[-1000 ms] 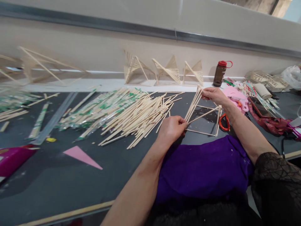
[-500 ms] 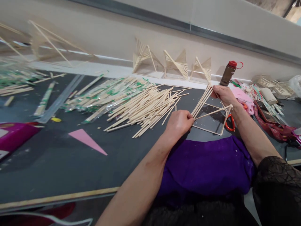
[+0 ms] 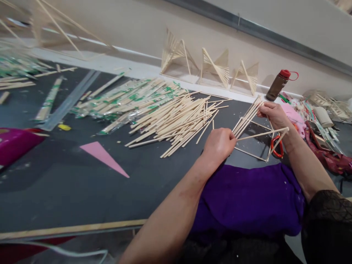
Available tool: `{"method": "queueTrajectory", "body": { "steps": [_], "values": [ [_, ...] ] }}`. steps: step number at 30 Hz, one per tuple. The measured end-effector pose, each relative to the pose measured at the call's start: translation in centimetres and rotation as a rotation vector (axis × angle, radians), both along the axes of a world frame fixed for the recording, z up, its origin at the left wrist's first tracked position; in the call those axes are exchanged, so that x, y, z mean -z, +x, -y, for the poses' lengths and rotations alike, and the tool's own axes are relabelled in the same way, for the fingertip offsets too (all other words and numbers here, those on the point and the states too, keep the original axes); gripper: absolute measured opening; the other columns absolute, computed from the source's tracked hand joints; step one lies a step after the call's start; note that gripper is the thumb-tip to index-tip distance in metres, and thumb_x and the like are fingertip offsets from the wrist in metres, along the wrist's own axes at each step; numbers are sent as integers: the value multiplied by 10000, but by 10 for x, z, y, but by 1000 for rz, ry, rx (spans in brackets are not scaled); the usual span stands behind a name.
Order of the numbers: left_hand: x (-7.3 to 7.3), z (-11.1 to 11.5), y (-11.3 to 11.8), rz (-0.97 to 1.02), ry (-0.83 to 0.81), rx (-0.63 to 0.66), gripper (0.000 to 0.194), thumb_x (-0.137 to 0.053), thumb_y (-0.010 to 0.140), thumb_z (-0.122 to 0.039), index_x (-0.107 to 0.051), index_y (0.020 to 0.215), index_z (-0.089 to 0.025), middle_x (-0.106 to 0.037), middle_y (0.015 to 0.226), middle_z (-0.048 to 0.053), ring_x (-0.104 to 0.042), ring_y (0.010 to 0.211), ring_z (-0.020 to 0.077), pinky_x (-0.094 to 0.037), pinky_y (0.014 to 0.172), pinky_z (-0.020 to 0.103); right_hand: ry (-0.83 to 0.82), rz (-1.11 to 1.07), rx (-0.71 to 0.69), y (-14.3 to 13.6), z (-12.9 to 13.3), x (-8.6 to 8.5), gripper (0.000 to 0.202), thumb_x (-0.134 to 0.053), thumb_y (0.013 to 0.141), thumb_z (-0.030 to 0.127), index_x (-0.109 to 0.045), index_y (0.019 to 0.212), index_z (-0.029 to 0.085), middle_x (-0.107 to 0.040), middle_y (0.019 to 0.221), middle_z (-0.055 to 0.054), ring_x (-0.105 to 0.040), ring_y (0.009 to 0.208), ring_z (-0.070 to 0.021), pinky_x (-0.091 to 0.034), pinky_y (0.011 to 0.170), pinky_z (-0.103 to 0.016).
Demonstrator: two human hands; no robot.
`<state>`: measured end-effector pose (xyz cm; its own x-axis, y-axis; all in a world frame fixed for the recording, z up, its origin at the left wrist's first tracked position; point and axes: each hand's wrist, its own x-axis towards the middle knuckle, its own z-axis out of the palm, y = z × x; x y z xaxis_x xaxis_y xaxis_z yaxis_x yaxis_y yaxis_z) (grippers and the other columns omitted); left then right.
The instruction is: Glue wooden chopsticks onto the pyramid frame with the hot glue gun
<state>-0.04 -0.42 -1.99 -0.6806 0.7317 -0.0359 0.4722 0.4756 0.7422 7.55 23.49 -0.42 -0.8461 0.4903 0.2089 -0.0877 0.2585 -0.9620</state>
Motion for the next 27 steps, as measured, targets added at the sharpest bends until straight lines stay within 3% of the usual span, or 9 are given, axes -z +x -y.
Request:
{"method": "queueTrajectory", "body": {
  "steps": [16, 27],
  "values": [
    [-6, 8, -2, 102, -72, 53, 230, -555, 809, -151, -778, 836, -196, -713, 622, 39, -684, 684, 200, -501, 734, 329, 55, 43, 16, 4, 4, -4, 223, -816, 701, 426, -748, 735, 216, -654, 698, -6, -580, 658, -130, -487, 685, -279],
    [-12, 16, -10, 276, -72, 86, 274, -493, 837, -174, -757, 909, -164, -738, 683, 40, -711, 616, 167, -527, 624, 269, 74, 53, 27, 3, 5, -5, 241, -804, 696, 426, -729, 735, 200, -648, 697, 1, -585, 662, -126, -496, 676, -266]
  ]
}}
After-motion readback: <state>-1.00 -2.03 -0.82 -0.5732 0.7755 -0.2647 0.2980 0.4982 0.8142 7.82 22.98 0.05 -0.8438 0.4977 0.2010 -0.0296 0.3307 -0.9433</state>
